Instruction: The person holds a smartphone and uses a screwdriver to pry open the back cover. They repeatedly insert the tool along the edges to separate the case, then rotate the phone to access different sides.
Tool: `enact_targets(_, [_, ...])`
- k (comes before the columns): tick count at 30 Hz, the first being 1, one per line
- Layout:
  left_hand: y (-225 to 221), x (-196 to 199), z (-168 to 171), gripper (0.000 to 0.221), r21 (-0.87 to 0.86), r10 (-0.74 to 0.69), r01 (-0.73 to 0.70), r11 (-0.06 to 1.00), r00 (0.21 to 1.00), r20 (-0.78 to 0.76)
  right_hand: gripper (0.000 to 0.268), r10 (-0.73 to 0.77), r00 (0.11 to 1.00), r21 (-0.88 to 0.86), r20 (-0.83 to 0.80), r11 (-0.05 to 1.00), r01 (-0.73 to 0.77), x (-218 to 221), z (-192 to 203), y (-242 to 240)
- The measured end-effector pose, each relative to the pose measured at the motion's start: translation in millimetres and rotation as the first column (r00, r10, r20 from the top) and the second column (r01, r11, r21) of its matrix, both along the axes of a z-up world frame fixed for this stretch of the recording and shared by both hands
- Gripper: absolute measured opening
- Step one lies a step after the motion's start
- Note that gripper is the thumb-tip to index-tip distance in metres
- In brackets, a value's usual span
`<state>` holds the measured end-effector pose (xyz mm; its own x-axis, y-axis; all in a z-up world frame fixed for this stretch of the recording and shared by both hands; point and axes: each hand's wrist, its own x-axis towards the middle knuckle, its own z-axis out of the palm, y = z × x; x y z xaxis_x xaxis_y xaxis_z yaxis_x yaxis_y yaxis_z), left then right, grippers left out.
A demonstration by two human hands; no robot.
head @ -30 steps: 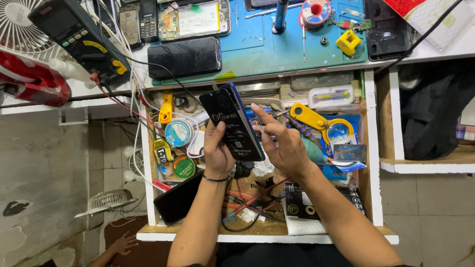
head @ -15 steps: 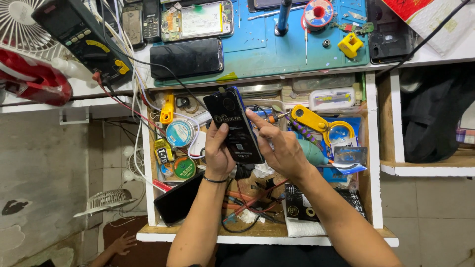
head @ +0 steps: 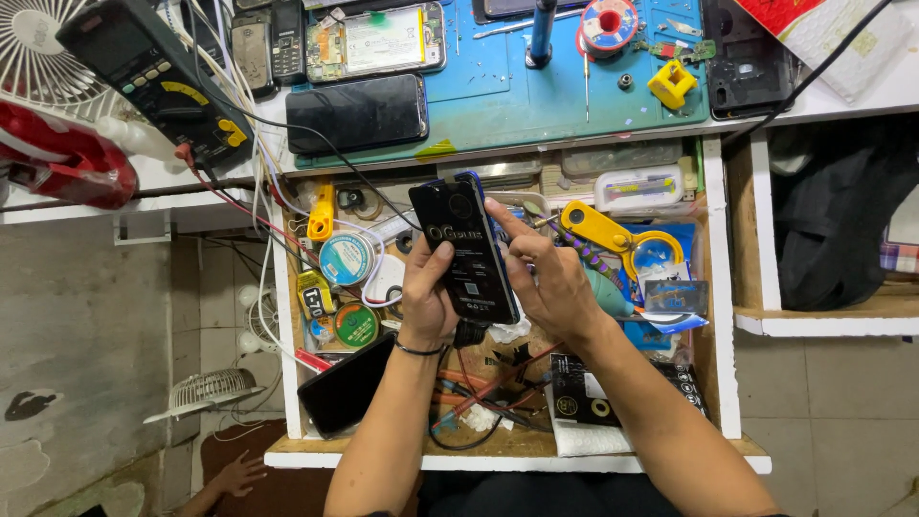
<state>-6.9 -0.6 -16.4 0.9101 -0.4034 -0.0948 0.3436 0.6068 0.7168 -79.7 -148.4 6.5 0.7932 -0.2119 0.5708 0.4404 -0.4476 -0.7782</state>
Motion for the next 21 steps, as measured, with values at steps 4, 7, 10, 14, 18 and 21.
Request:
enact_targets(4, [1, 4, 6, 0.023, -0.002, -0.008, 0.008, 1.000, 1.000, 0.005, 0.007, 0.014, 1.000, 0.026, -0.004, 1.000, -0.014, 1, 6, 5])
enact_targets(7, [-3, 3, 20, 0.021, 0.001, -0.007, 0.007, 1.000, 1.000, -0.017, 0.009, -0.026, 1.000, 0.087, 0.016, 0.996, 0.024, 0, 7, 6])
enact_targets(10, [0, 5, 24, 0.022, -0.026, 0.030, -0.030, 0.999, 1.000, -0.010, 0.008, 0.009, 0.999, 0.120, 0.050, 0.993, -0.015, 3, 18, 9])
enact_targets(14, [1, 8, 28, 0.023, -0.033, 0.058, -0.058, 0.998, 0.998, -0.009, 0.011, -0.009, 0.993, 0.036, 0.119, 0.999, 0.005, 5, 19, 8])
enact_targets(18, [2, 8, 23, 0.022, -0.040, 0.075, -0.075, 0.996, 0.997, -0.008, 0.009, -0.023, 0.992, -0.070, 0.125, 0.997, 0.032, 2, 18, 7])
enact_targets(21, [3, 10, 22, 0.022, -0.049, 0.086, -0.087, 0.995, 0.996, -0.008, 0.009, -0.026, 0.993, -0.090, 0.112, 0.995, 0.036, 4, 25, 8])
